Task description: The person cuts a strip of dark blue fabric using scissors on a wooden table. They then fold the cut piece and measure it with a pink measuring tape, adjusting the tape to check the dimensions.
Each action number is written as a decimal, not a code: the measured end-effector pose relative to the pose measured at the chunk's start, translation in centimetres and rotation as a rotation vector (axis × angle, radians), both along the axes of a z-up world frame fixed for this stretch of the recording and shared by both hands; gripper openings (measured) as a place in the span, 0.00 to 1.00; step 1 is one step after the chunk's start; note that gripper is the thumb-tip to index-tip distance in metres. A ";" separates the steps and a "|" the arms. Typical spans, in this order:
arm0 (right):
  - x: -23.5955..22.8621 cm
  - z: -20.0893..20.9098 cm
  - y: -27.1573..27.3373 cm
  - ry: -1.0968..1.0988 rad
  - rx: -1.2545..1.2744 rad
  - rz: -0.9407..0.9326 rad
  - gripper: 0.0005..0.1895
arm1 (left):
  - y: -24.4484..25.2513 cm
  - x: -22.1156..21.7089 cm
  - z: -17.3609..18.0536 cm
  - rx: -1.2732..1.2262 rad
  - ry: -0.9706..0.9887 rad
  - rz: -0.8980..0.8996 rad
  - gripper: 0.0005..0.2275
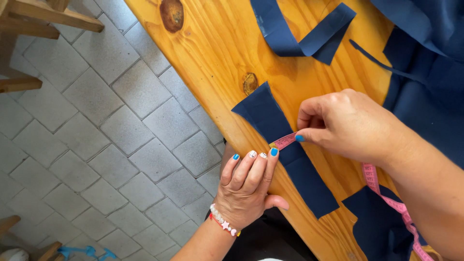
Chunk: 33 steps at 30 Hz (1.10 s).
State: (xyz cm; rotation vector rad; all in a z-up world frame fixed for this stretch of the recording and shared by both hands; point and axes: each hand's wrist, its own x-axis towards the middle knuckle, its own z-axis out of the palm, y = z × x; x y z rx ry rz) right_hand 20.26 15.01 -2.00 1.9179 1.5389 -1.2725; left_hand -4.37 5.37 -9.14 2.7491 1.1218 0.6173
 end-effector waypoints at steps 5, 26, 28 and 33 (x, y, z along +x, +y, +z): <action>1.0 -0.2 -0.2 -0.061 -0.003 0.000 0.05 | 0.3 0.1 0.9 -0.024 0.061 -0.019 0.38; 1.6 -1.7 -2.3 0.026 0.243 -0.055 0.10 | 0.0 0.4 2.1 -0.123 0.155 -0.031 0.38; 1.6 -1.8 -2.4 0.040 0.261 -0.063 0.11 | 0.0 0.4 2.1 -0.124 0.158 -0.036 0.38; 1.6 -1.7 -2.4 0.041 0.268 -0.068 0.10 | 0.1 0.4 2.1 -0.140 0.158 -0.047 0.38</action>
